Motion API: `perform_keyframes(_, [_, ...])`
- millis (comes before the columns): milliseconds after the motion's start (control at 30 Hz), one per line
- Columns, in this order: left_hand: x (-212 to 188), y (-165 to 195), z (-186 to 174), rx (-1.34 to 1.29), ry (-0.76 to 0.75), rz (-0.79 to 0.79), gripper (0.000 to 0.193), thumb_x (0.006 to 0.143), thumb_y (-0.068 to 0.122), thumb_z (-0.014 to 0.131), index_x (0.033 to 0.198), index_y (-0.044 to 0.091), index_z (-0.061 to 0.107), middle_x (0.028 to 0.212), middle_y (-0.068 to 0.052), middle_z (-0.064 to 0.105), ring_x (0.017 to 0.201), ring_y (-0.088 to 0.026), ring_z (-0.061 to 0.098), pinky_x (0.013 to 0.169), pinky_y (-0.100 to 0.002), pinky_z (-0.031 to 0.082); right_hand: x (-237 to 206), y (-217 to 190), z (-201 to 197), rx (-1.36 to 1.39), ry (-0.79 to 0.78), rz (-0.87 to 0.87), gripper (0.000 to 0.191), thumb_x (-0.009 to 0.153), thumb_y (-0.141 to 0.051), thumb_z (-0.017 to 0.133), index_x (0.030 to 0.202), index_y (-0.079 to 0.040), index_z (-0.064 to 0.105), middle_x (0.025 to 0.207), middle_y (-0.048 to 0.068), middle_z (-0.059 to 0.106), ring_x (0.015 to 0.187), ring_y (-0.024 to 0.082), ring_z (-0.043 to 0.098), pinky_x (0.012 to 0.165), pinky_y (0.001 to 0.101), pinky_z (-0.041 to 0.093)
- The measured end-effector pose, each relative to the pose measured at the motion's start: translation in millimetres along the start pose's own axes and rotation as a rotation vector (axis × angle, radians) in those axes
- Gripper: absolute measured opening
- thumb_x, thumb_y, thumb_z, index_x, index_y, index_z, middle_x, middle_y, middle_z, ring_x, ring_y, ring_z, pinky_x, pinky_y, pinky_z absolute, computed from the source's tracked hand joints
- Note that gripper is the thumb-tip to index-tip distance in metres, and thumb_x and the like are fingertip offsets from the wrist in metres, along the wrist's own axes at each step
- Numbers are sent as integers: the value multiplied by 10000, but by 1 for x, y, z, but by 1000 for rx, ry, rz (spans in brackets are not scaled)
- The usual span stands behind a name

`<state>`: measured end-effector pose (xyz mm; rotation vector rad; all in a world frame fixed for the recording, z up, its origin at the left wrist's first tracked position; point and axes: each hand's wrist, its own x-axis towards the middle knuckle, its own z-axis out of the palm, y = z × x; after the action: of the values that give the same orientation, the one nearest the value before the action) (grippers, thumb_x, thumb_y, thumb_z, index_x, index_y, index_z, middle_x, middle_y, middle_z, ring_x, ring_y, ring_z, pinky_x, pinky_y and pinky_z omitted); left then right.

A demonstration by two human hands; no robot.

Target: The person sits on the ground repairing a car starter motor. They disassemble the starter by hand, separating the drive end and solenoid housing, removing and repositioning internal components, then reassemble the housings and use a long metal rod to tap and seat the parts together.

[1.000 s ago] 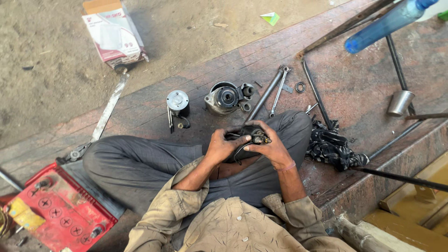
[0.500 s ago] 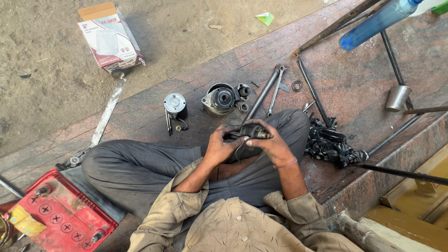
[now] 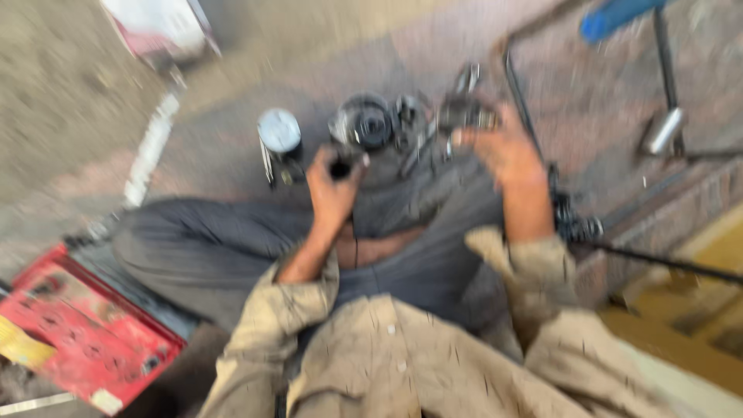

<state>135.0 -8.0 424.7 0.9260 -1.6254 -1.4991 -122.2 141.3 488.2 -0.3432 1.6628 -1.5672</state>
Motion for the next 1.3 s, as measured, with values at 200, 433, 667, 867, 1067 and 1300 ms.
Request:
perform_keyframes(200, [3,38,-14,-113,-51,-112,153,862,34,814,991,1,739,956,-47,669,801,-94,669,735,-244,546,8,-56,23,54,-331,-21,705,788,156,762,1436,38,510,1362,172,637,1246,292,677,1012,407,617])
perform_keyframes(433, [27,46,-5,-111,-37,-108,164,851,9,814,999,-5,743,954,-47,662,819,-116,670,744,-251,540,24,-90,52,-90,-444,64,690,736,175,775,1384,53,572,1290,162,663,1205,264,693,1012,402,630])
perform_keyframes(667, [46,42,-5,-143,-42,-99,155,856,14,810,995,6,741,944,-42,665,802,-98,668,730,-241,536,37,-103,66,-163,-434,77,659,737,171,741,1369,67,586,1261,182,687,1132,270,731,987,411,654])
perform_keyframes(867, [58,41,-3,-153,-34,-119,156,845,22,821,979,20,741,915,-34,651,749,-86,644,683,-235,517,55,-100,68,-238,-430,43,633,769,139,770,1376,59,607,1236,154,705,1132,228,720,1014,346,614])
perform_keyframes(1067, [69,41,-4,-153,-13,-104,162,847,35,826,987,31,745,920,-36,660,755,-103,650,696,-249,525,72,-103,69,-266,-400,18,618,770,127,814,1362,56,653,1230,140,704,1155,214,706,1037,312,597])
perform_keyframes(1300, [88,35,-1,-183,-20,-131,168,843,44,819,994,44,745,934,-35,652,783,-133,669,718,-266,538,94,-107,77,-321,-332,62,590,736,135,834,1294,50,664,1243,136,717,1136,204,720,1005,326,630])
